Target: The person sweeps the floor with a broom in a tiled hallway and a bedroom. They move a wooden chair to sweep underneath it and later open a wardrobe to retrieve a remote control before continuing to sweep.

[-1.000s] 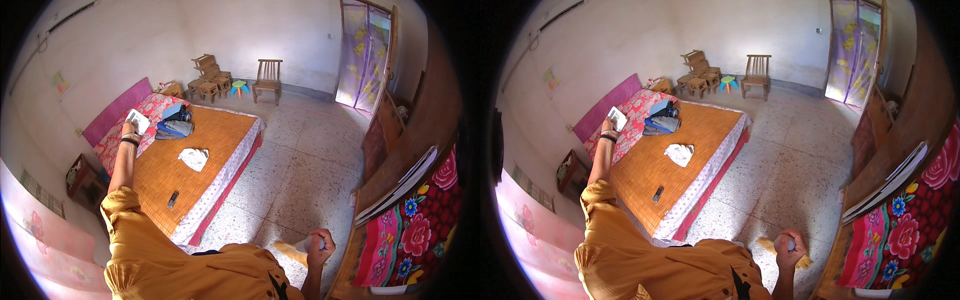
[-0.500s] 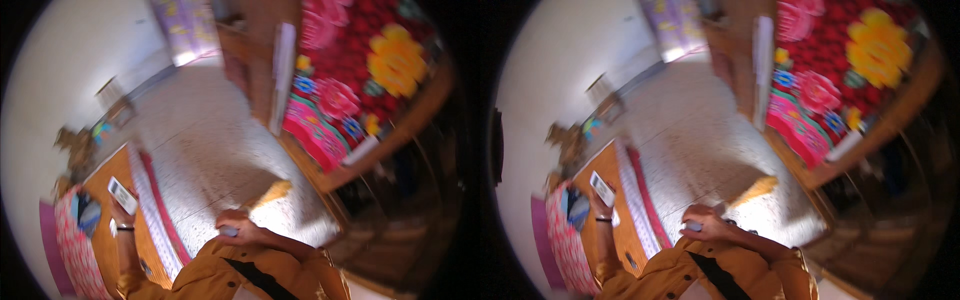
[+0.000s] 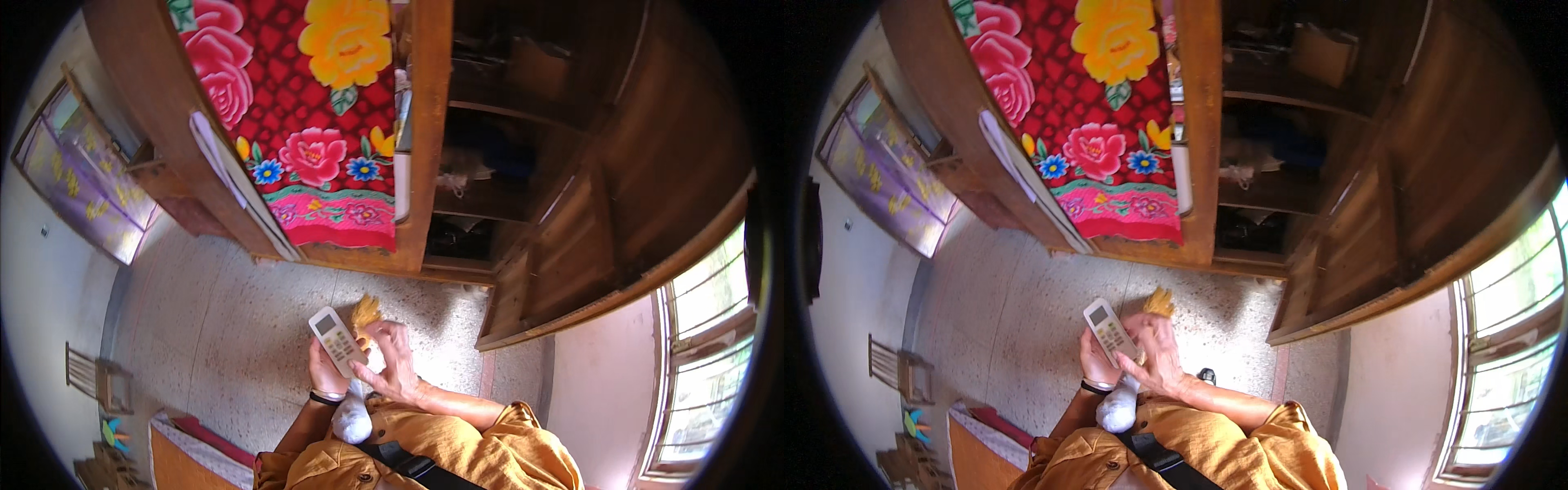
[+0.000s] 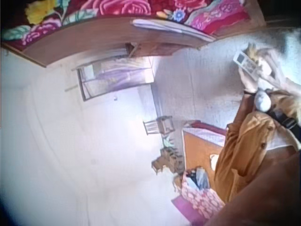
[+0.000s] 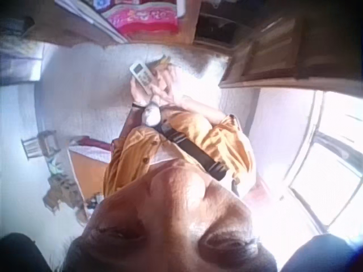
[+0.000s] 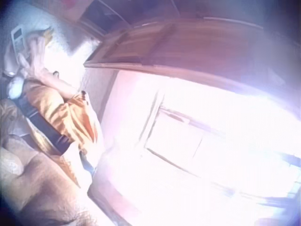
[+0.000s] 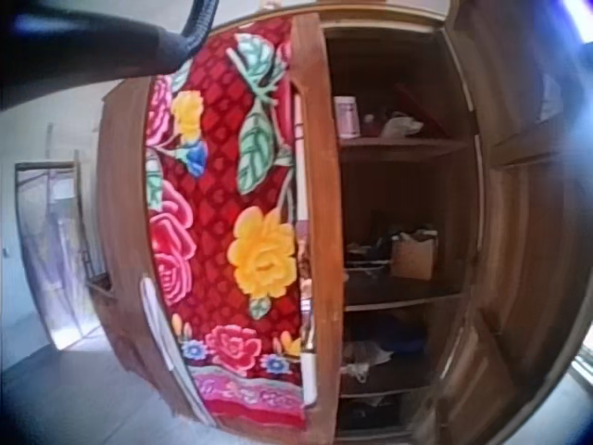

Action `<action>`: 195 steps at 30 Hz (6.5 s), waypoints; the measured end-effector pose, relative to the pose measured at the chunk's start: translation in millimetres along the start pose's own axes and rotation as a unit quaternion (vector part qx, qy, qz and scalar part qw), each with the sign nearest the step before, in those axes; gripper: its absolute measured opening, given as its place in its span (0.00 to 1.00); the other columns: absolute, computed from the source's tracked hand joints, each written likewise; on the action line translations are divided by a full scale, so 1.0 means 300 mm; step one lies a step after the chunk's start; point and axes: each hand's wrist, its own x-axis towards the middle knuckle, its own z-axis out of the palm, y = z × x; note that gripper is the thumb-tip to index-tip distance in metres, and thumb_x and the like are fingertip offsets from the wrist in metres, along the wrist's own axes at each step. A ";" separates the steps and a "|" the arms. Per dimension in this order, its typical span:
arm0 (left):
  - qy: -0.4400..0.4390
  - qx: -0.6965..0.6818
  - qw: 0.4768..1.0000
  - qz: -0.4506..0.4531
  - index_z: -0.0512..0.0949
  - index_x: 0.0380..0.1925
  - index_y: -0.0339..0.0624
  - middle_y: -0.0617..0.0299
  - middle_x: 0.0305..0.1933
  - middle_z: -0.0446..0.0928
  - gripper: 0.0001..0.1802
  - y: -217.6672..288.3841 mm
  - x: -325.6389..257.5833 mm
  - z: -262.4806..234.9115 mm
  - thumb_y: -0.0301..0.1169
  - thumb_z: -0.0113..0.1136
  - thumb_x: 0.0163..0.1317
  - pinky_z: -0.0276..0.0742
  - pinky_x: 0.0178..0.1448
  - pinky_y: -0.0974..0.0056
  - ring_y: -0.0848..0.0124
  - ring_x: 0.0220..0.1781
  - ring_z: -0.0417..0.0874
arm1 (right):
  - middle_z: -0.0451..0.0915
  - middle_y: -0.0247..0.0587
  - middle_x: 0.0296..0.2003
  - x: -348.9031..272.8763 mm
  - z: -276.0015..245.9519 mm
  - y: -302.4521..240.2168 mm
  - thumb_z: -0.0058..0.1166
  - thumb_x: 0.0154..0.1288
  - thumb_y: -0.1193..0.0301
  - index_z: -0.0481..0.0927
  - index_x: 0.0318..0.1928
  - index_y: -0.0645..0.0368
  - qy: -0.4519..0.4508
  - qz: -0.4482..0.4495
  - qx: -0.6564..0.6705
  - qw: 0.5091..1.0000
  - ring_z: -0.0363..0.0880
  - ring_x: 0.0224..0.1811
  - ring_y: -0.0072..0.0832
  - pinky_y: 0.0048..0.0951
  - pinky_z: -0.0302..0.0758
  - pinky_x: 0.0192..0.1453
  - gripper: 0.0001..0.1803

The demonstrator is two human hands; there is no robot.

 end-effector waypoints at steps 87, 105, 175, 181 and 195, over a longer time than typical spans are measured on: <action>0.246 -0.408 0.802 -0.361 0.46 0.54 0.23 0.50 0.46 0.63 0.44 0.185 -0.252 -0.142 0.31 0.63 0.44 0.75 0.44 0.66 0.67 0.42 0.72 | 0.54 0.56 0.56 0.114 -0.052 0.765 0.40 0.47 0.78 0.52 0.59 0.63 0.364 0.428 0.109 0.820 0.54 0.55 0.49 0.47 0.57 0.55 0.34; 0.146 -0.155 0.848 -0.486 0.57 0.46 0.27 0.52 0.35 0.64 0.27 0.362 -0.335 -0.058 0.38 0.48 0.54 0.74 0.43 0.65 0.66 0.33 0.70 | 0.75 0.48 0.26 0.160 0.175 1.065 0.50 0.42 0.81 0.63 0.51 0.68 0.246 0.389 0.141 0.877 0.74 0.21 0.29 0.28 0.71 0.21 0.30; -0.164 0.216 0.666 -0.695 0.42 0.62 0.62 0.42 0.44 0.69 0.41 -0.373 -0.735 -0.333 0.31 0.51 0.50 0.77 0.36 0.56 0.55 0.36 0.76 | 0.70 0.59 0.46 -1.401 0.321 0.190 0.59 0.43 0.67 0.53 0.57 0.63 0.412 0.740 0.063 0.529 0.70 0.48 0.48 0.38 0.67 0.53 0.41; -0.077 0.250 0.645 -0.718 0.63 0.45 0.38 0.53 0.35 0.73 0.21 -0.590 -0.702 -0.485 0.34 0.55 0.53 0.80 0.36 0.58 0.68 0.32 0.77 | 0.71 0.53 0.36 -1.598 0.298 0.355 0.60 0.40 0.75 0.59 0.45 0.66 0.446 0.668 0.252 0.540 0.74 0.32 0.38 0.37 0.75 0.32 0.31; 0.040 0.121 0.816 -0.564 0.61 0.42 0.32 0.53 0.33 0.68 0.23 0.036 -0.723 -0.782 0.35 0.54 0.50 0.73 0.29 0.66 0.67 0.28 0.72 | 0.71 0.55 0.37 -0.996 0.877 0.170 0.58 0.44 0.71 0.32 0.57 0.60 0.092 0.746 0.214 0.624 0.75 0.32 0.40 0.40 0.76 0.29 0.50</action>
